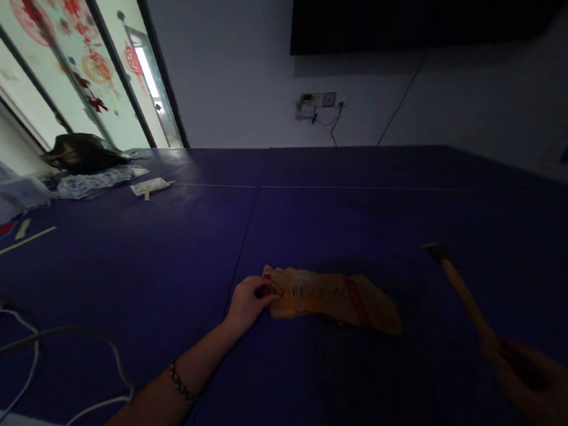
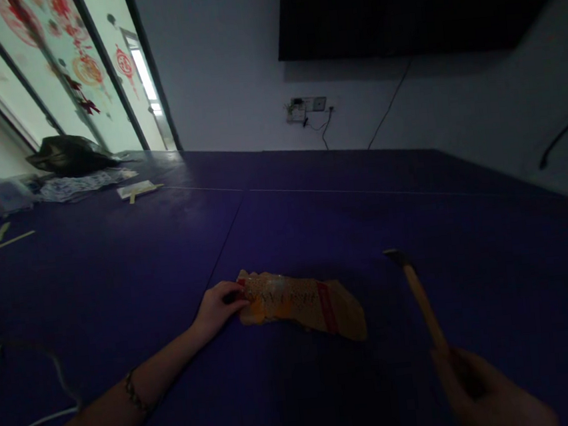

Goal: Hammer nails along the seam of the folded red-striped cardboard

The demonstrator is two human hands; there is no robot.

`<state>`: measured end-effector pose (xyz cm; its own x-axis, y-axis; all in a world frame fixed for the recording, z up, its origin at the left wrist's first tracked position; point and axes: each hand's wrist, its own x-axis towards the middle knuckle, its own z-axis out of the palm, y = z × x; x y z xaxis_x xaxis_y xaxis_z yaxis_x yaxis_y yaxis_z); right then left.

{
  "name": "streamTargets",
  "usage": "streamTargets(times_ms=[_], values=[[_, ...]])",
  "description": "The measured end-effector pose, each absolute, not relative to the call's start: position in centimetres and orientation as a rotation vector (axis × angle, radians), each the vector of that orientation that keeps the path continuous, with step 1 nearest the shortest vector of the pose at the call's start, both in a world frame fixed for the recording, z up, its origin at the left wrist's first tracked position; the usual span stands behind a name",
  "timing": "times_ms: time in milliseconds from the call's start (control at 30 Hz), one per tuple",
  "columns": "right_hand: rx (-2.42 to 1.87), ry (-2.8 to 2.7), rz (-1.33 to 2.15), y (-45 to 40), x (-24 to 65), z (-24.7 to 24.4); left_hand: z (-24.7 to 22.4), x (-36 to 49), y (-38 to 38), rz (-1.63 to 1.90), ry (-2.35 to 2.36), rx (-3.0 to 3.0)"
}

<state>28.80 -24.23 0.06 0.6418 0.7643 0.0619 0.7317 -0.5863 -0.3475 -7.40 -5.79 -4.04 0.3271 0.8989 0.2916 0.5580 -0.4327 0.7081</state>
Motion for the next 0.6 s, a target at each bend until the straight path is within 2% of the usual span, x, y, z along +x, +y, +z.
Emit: streamTargets(times_ms=[267,433,600], values=[[-2.935,-1.284,0.187,-21.5,33.1,2.3,-3.6,-8.6,-5.7,1.386,1.264,2.154],[-2.955,-1.335,0.198,-20.7,34.6,1.2,-2.9,-9.3,-8.2,1.404,1.311,2.311],[-2.919,-1.385,0.191,-20.0,34.9,0.4,-2.1,-10.0,-12.6,1.271,1.105,2.692]])
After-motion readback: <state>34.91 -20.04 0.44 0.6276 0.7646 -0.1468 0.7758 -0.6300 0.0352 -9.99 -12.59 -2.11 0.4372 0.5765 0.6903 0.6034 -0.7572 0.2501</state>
